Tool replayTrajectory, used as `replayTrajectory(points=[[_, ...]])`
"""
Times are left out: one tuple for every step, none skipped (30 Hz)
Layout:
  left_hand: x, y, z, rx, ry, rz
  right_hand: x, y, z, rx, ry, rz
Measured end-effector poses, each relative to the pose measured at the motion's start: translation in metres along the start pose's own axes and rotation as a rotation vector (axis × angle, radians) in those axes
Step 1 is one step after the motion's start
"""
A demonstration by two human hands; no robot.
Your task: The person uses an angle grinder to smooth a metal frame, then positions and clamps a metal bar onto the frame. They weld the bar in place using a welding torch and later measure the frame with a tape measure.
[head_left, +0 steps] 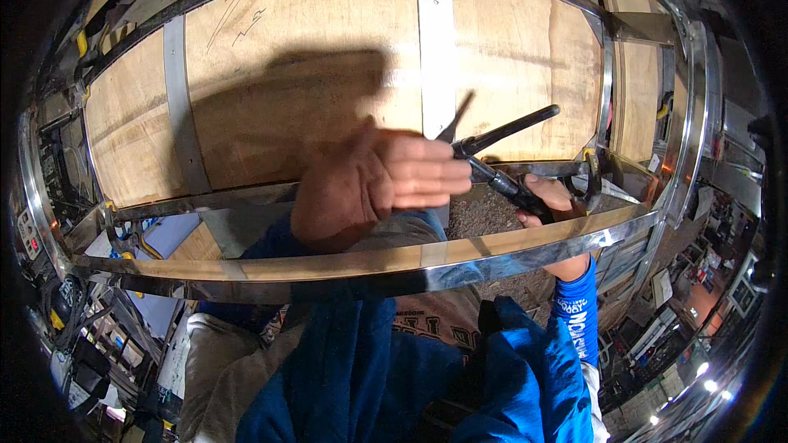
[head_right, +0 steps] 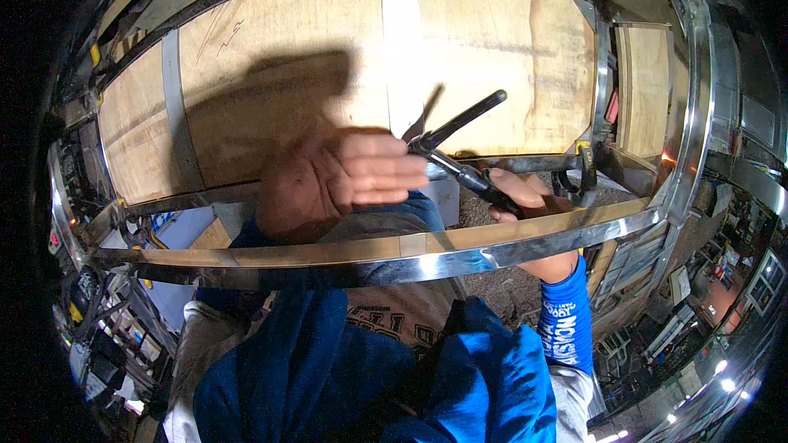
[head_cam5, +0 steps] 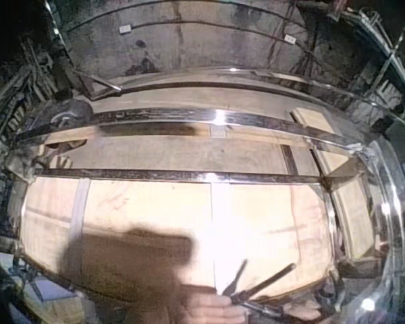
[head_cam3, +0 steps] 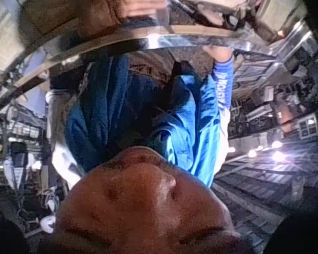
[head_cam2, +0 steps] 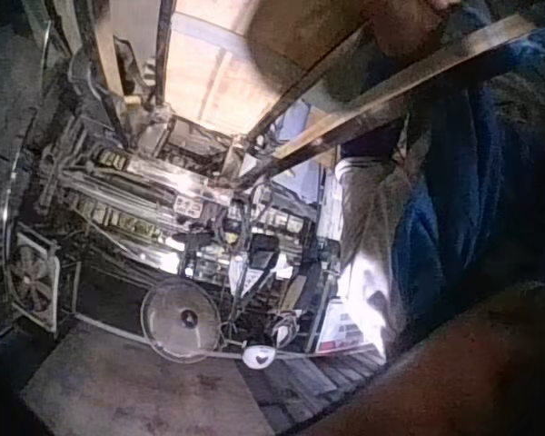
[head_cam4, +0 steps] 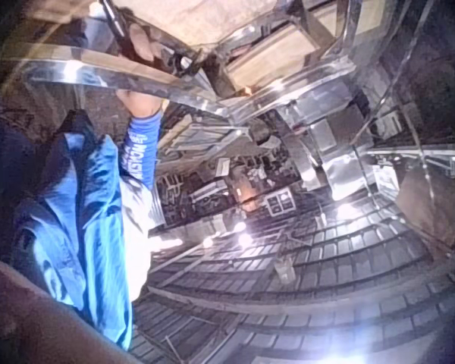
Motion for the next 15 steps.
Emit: replayTrajectory(points=[[0.005, 0.005, 0.009, -0.102, 0.047, -0.04, 0.003, 0.002, 0.0, -0.011, 0.009, 0.028], [0.011, 0.01, 0.016, -0.205, 0.094, -0.079, 0.006, 0.003, 0.0, -0.022, 0.019, 0.056], [0.011, 0.015, 0.026, -0.306, 0.14, -0.12, 0.008, 0.005, 0.001, -0.033, 0.029, 0.086], [0.013, 0.021, 0.035, -0.333, 0.209, -0.114, 0.01, 0.005, 0.0, -0.01, 0.049, 0.088], [0.012, 0.024, 0.042, -0.357, 0.212, -0.096, 0.011, 0.005, -0.001, 0.011, 0.07, 0.092], [0.011, 0.027, 0.049, -0.381, 0.216, -0.078, 0.013, 0.004, -0.002, 0.031, 0.092, 0.096], [0.01, 0.029, 0.053, -0.408, 0.218, -0.056, 0.015, 0.003, -0.003, 0.06, 0.108, 0.068], [0.009, 0.03, 0.054, -0.403, 0.216, -0.052, 0.018, 0.002, -0.004, 0.088, 0.125, 0.041], [0.008, 0.03, 0.054, -0.4, 0.216, -0.051, 0.019, 0.0, -0.006, 0.116, 0.145, 0.011], [0.008, 0.03, 0.054, -0.395, 0.216, -0.05, 0.02, 0.002, -0.004, 0.073, 0.119, 0.016], [0.008, 0.028, 0.052, -0.378, 0.22, -0.063, 0.021, 0.004, -0.002, 0.03, 0.093, 0.021], [0.007, 0.026, 0.05, -0.365, 0.223, -0.073, 0.022, 0.005, 0.0, -0.01, 0.064, 0.026], [0.007, 0.023, 0.047, -0.351, 0.226, -0.083, 0.021, 0.005, -0.001, -0.002, 0.049, 0.001], [0.007, 0.02, 0.043, -0.341, 0.255, -0.082, 0.021, 0.005, -0.002, 0.006, 0.033, -0.024], [0.007, 0.017, 0.038, -0.327, 0.283, -0.082, 0.02, 0.004, -0.003, 0.01, 0.02, -0.047]])
Point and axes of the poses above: each hand's wrist, its own y-axis away from the middle knuckle, its own x-axis out of the back of the hand, z = x × y, the point moved 7 cm from there along -y, towards the middle knuckle, and after that the axes turned 15 degrees about x, right-handed, at the moved point
